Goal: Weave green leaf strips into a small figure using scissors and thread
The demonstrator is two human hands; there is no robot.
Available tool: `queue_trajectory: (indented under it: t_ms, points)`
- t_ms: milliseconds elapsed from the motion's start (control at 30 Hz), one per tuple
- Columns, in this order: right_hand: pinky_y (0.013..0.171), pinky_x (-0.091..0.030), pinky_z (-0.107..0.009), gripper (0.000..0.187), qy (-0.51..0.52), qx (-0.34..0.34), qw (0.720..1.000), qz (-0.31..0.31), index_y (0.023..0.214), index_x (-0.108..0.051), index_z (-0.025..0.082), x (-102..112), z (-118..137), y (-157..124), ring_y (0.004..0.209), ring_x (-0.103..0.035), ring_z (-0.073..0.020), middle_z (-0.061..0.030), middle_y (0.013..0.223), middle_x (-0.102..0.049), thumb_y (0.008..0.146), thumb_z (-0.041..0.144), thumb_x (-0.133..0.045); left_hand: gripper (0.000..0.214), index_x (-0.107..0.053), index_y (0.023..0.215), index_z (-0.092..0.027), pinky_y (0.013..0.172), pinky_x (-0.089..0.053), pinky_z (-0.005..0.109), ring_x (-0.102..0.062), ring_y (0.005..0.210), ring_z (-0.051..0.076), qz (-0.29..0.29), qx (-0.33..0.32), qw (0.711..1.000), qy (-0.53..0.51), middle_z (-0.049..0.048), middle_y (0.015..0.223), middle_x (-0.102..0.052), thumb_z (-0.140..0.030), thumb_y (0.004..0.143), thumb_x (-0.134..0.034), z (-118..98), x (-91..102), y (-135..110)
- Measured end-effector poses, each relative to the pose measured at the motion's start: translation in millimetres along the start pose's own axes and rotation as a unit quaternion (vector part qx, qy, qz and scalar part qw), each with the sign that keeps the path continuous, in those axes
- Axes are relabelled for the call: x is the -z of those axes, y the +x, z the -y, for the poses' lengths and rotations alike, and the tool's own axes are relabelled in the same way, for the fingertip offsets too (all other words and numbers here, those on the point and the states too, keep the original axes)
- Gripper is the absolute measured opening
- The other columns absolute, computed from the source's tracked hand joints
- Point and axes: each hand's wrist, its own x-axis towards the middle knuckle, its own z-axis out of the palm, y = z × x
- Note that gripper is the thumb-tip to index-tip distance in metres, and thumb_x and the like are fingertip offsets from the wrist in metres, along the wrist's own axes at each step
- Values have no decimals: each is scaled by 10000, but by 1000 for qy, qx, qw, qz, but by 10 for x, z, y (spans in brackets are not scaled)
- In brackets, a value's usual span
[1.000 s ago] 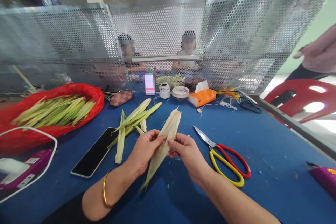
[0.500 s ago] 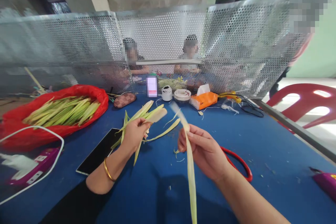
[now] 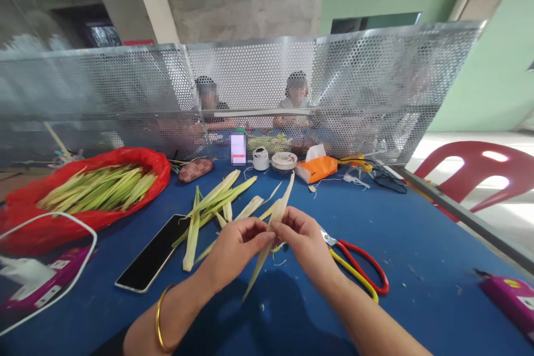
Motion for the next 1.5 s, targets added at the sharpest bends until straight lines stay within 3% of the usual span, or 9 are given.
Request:
queue_trajectory:
  t_ms: [300,633,700,833,900,1133,1300,1400,1500]
  points:
    - [525,-397,-226,283,-34,13,998,-58,695,-585,168,50,-33,60,551,-478,-103,35,591,-543,680,399,-749,219,-679,718,-170,524,-377,210,-529,557,113,-89,-15,994,55,-10,593,-624,-357,797,-597,141,-113,-39]
    - [624,-488,-301,351,-189,24,981,-33,908,-581,180,193,94,86,652,-617,-178,-17,726,-644,748,491,-604,231,-605,759,-163,384,-317,176,-465,387,61,-63,39,995,-70,-8,626,-639,-393,780,-610,205,-119,16]
    - [666,-480,-315,358,-347,55,934,-64,1030,-566,192,445,134,-34,733,-640,-203,-49,851,-667,809,470,-523,182,-600,732,-161,389,-320,171,-458,385,56,-88,43,994,-51,-7,612,-638,-339,768,-611,231,-61,33]
    - [624,-424,-342,306,-672,-59,732,-99,999,-628,150,1030,-47,-450,751,-649,-285,-125,874,-668,793,359,-542,134,-605,706,-159,387,-310,168,-461,394,57,-116,53,991,-45,1,604,-645,-288,738,-624,271,20,72]
    - [672,-425,-327,368,-696,-82,710,-66,1120,-606,131,1198,-201,-610,821,-654,-279,-139,945,-667,773,222,-524,127,-608,698,-159,384,-306,171,-455,387,57,-111,57,990,-63,2,594,-644,-280,724,-633,280,4,81]
    - [683,-404,-299,712,-679,-145,719,-18,1388,-411,92,1154,-183,-557,886,-644,-282,-158,1040,-680,682,116,-501,178,-633,703,-145,392,-281,179,-382,363,38,-84,45,992,-84,-5,563,-621,-320,702,-664,254,-122,42]
    - [677,-412,-275,808,-629,-151,762,-18,1458,-321,160,1207,-74,-565,898,-643,-254,-122,1077,-684,672,92,-496,200,-624,689,-146,392,-208,183,-312,371,29,-81,48,991,-95,-13,547,-593,-343,701,-656,233,-110,16]
    - [686,-442,-303,662,-562,-161,808,-76,1397,-426,166,1266,-99,-724,810,-639,-252,-92,942,-703,754,269,-546,217,-625,690,-146,403,-176,186,-276,385,27,-92,38,990,-100,-20,528,-570,-360,695,-663,238,-104,18]
    - [717,-474,-295,673,-412,-104,900,-97,1340,-492,159,1257,-123,-959,832,-623,-238,-82,978,-682,756,483,-575,239,-622,692,-148,407,-167,190,-267,391,29,-98,24,989,-104,-28,521,-554,-383,695,-666,247,-116,30]
